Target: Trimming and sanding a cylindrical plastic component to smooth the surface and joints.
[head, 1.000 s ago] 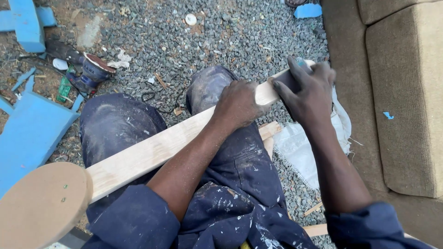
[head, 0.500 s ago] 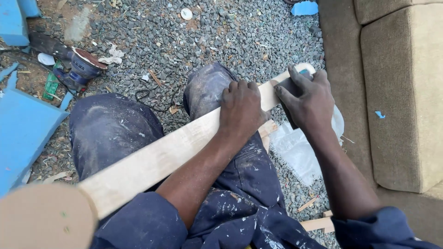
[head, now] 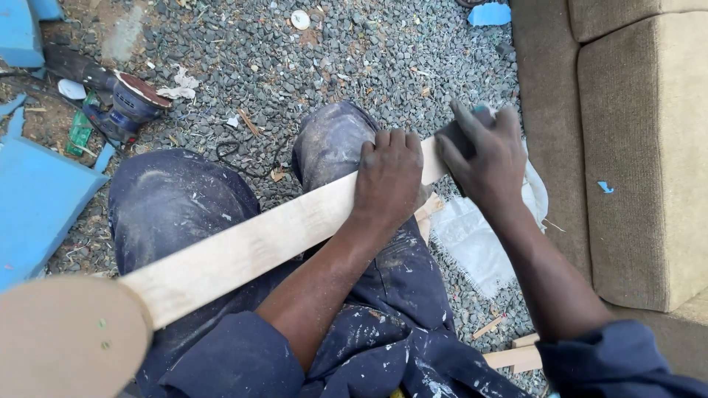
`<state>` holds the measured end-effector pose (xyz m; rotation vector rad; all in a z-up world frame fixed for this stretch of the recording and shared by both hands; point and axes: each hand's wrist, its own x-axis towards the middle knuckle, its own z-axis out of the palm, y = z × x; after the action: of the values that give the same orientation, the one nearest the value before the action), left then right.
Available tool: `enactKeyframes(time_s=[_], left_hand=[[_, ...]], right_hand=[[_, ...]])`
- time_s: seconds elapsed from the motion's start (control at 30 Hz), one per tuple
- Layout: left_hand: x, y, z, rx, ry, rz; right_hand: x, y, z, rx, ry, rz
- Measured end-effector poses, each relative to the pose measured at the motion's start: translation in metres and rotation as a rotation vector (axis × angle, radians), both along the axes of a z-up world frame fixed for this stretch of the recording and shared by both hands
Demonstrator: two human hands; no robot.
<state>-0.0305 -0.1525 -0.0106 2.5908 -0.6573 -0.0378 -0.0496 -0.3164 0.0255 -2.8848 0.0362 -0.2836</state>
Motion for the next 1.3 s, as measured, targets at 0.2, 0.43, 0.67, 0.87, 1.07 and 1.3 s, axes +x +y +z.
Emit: enactKeyframes(time_s=[0.2,0.43,0.67,0.87,1.07,1.3], left_hand=[[0.018,0.012,-0.005,-0.162,0.214,-0.208],[0.014,0.009,0.01,-0.081,0.22,-0.158],[0.028,0.031,0.014,-0.21,0.421,-0.057],[0.027,0.035,0.023,-0.214,0.44,-0.082],[0.01,0.016,0.002,-0.053,0.142,-0.1],[-0.001,0.02,0.001,0.002,-0.104,-0.042]], right_hand=[[-0.026,-0.039,-0.043,0.057,-0.301,0.134],[0.016,-0.001,-0.014,-0.109,0.173,-0.207],[-0.027,-0.035,-0.053,0.012,-0.225,0.119],[-0.048,-0.036,-0.06,0.113,-0.267,0.049],[0.005,0.004,-0.024,-0.042,-0.084,-0.084],[0.027,0.016,-0.012,-0.146,0.143,-0.121]])
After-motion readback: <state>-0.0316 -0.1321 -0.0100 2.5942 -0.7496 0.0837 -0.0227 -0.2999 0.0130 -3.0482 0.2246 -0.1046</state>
